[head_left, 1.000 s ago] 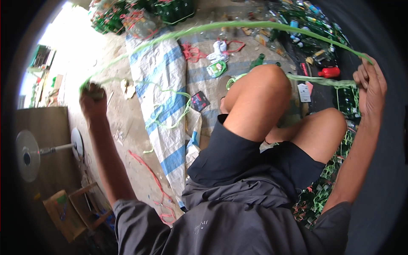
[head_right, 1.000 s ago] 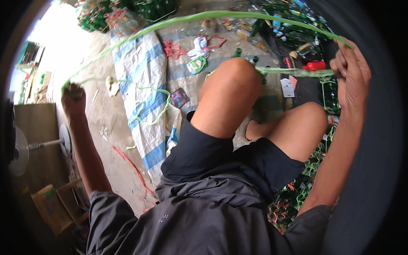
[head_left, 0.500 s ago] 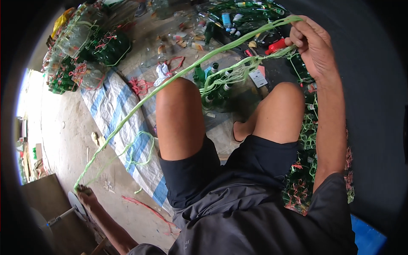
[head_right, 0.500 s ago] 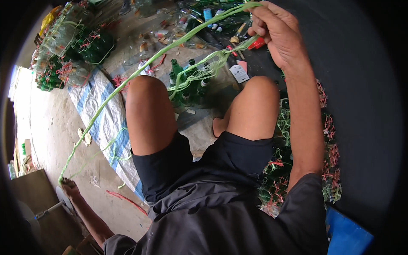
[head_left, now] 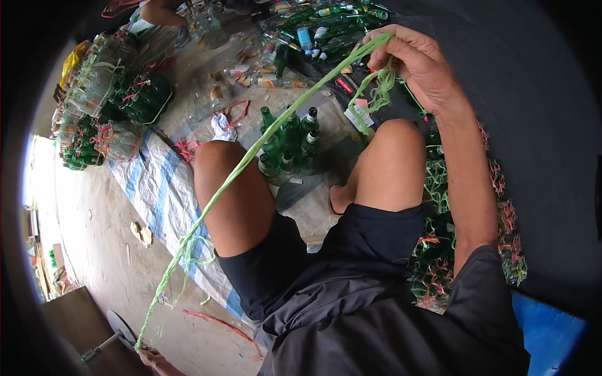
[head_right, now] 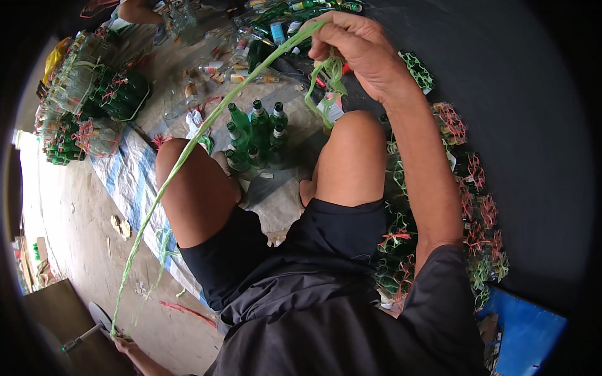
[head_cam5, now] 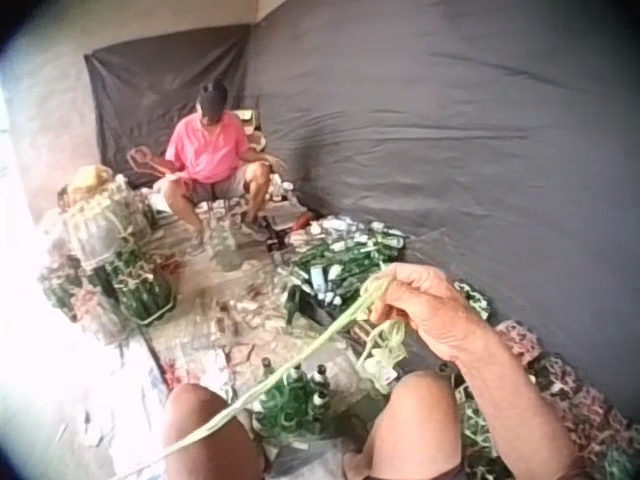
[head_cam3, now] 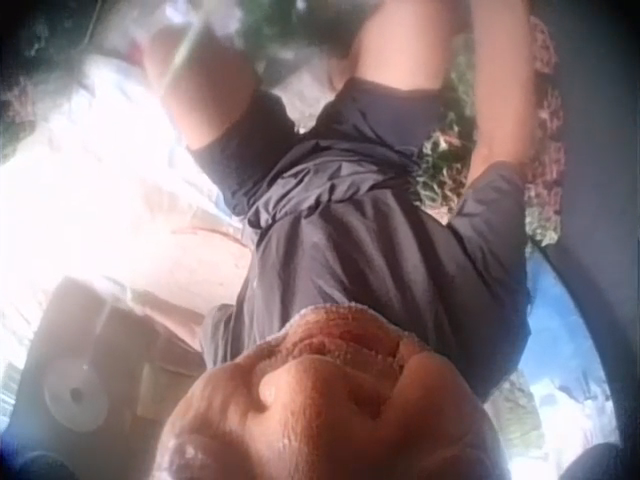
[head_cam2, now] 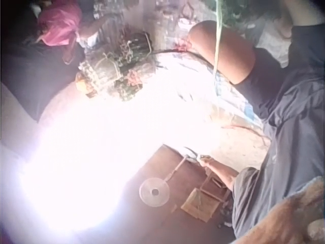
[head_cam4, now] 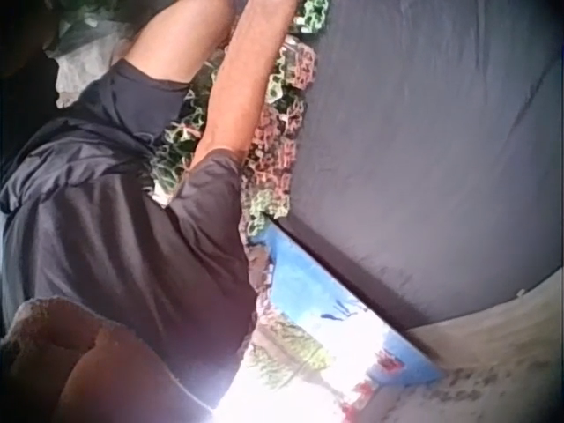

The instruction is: The person arranges glass bottles in a circular cluster on the floor and ties them together using green plastic twine. The person prepares a length of twine by hand, loops it around the group of bottles, and ties a knot to secure the bundle.

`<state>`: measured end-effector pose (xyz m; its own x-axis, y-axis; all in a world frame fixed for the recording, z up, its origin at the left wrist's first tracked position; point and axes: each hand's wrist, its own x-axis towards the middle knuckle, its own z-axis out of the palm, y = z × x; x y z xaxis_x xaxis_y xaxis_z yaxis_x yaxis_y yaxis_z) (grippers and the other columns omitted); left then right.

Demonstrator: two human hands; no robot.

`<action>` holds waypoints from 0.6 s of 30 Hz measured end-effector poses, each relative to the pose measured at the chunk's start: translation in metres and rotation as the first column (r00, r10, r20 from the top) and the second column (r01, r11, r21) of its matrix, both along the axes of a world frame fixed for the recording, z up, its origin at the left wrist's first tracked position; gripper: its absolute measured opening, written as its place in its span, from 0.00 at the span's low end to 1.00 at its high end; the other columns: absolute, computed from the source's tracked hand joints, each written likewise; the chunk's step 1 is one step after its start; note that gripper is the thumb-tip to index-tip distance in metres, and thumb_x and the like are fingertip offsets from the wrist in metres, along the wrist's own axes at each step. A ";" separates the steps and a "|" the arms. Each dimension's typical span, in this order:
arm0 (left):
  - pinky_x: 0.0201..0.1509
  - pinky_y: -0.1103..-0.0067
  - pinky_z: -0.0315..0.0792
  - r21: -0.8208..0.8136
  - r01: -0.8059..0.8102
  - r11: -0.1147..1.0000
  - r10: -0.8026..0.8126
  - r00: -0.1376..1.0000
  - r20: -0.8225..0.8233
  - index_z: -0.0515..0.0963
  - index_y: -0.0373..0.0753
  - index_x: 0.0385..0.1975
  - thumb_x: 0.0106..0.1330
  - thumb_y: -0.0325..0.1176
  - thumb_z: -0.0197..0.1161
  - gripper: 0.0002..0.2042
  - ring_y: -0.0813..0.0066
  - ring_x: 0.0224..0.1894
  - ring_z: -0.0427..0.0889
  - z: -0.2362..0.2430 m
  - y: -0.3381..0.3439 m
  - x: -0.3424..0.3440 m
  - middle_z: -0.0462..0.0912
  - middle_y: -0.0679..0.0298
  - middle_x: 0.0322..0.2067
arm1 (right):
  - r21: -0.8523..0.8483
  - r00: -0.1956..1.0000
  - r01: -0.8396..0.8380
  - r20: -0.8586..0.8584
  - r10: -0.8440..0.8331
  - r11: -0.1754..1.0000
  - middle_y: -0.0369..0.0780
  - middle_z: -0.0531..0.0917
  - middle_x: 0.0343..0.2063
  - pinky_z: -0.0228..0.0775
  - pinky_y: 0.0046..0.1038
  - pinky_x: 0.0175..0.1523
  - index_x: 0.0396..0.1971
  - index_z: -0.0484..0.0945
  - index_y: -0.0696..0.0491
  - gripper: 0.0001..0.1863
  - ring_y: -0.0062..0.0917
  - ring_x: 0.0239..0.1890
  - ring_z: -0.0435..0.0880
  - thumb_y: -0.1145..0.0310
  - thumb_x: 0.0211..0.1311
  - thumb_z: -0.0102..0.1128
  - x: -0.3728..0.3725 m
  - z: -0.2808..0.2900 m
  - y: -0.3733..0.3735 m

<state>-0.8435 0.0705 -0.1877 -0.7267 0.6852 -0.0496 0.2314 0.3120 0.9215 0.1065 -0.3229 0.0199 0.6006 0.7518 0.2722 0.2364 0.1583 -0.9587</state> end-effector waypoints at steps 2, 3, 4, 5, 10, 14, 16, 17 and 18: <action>0.41 0.69 0.73 -0.131 0.046 0.990 -0.060 0.993 -0.100 0.79 0.37 0.36 0.62 0.29 0.60 0.06 0.63 0.36 0.76 -0.006 -0.020 0.003 0.80 0.61 0.34 | -0.057 0.999 -0.049 0.000 0.049 0.997 0.36 0.84 0.27 0.76 0.20 0.40 0.37 0.84 0.56 0.09 0.17 0.31 0.82 0.69 0.69 0.55 0.001 -0.001 -0.001; 0.42 0.69 0.73 -0.223 0.082 0.971 -0.116 0.983 -0.144 0.79 0.38 0.37 0.61 0.30 0.61 0.07 0.62 0.38 0.76 -0.012 -0.029 0.005 0.79 0.61 0.35 | -0.121 0.997 -0.068 0.020 0.070 0.990 0.35 0.82 0.28 0.77 0.24 0.44 0.44 0.83 0.58 0.13 0.19 0.32 0.82 0.64 0.72 0.55 0.005 -0.003 -0.005; 0.43 0.69 0.73 -0.335 0.124 0.934 -0.193 0.964 -0.183 0.78 0.38 0.38 0.60 0.30 0.61 0.08 0.62 0.39 0.77 -0.019 -0.039 0.007 0.79 0.61 0.36 | -0.119 0.998 -0.065 0.019 0.067 0.991 0.35 0.82 0.28 0.77 0.24 0.44 0.44 0.83 0.58 0.13 0.19 0.32 0.82 0.64 0.72 0.55 0.004 -0.003 -0.005; 0.44 0.69 0.73 -0.439 0.168 0.883 -0.283 0.935 -0.212 0.78 0.38 0.39 0.60 0.30 0.62 0.09 0.62 0.40 0.77 -0.026 -0.048 0.009 0.79 0.60 0.37 | -0.142 0.996 -0.080 -0.046 0.074 0.987 0.35 0.82 0.28 0.77 0.23 0.41 0.44 0.83 0.57 0.13 0.18 0.31 0.82 0.64 0.72 0.55 0.001 -0.002 -0.005; 0.49 0.68 0.73 -0.814 0.402 0.419 -0.826 0.540 -0.158 0.77 0.39 0.44 0.57 0.31 0.66 0.15 0.60 0.45 0.77 -0.049 -0.068 0.030 0.79 0.58 0.43 | -0.260 0.987 -0.154 -0.080 0.138 0.953 0.34 0.82 0.26 0.78 0.22 0.32 0.36 0.82 0.58 0.13 0.16 0.25 0.81 0.64 0.72 0.54 -0.023 0.005 0.006; 0.53 0.67 0.73 -0.857 0.480 0.185 -0.982 0.072 -0.172 0.77 0.40 0.48 0.54 0.31 0.70 0.20 0.58 0.50 0.77 -0.035 -0.038 0.077 0.78 0.57 0.47 | -0.286 0.982 -0.175 -0.114 0.148 0.942 0.34 0.82 0.23 0.77 0.22 0.30 0.31 0.81 0.58 0.14 0.17 0.23 0.81 0.64 0.71 0.54 -0.041 0.005 0.017; 0.58 0.64 0.71 -0.876 0.463 0.137 -0.969 -0.119 -0.214 0.74 0.44 0.55 0.51 0.31 0.73 0.28 0.55 0.56 0.74 -0.011 -0.017 0.161 0.75 0.55 0.53 | -0.322 0.983 -0.172 -0.114 0.142 0.931 0.34 0.82 0.22 0.77 0.22 0.30 0.30 0.81 0.58 0.14 0.18 0.22 0.81 0.64 0.71 0.54 -0.048 0.008 0.017; 0.59 0.64 0.70 -0.831 0.532 0.161 -0.941 -0.170 -0.291 0.74 0.43 0.55 0.54 0.32 0.72 0.26 0.54 0.57 0.74 0.006 -0.014 0.187 0.76 0.55 0.52 | -0.311 0.977 -0.192 -0.155 0.149 0.931 0.35 0.82 0.22 0.77 0.22 0.30 0.30 0.81 0.58 0.14 0.18 0.22 0.81 0.64 0.71 0.54 -0.052 0.008 0.021; 0.61 0.64 0.69 -0.776 0.596 0.207 -0.864 -0.261 -0.431 0.73 0.42 0.57 0.58 0.33 0.69 0.25 0.55 0.59 0.73 0.013 -0.006 0.183 0.75 0.54 0.55 | -0.290 0.963 -0.231 -0.202 0.177 0.929 0.35 0.82 0.23 0.77 0.23 0.30 0.31 0.81 0.57 0.14 0.19 0.23 0.82 0.64 0.71 0.54 -0.057 0.007 0.031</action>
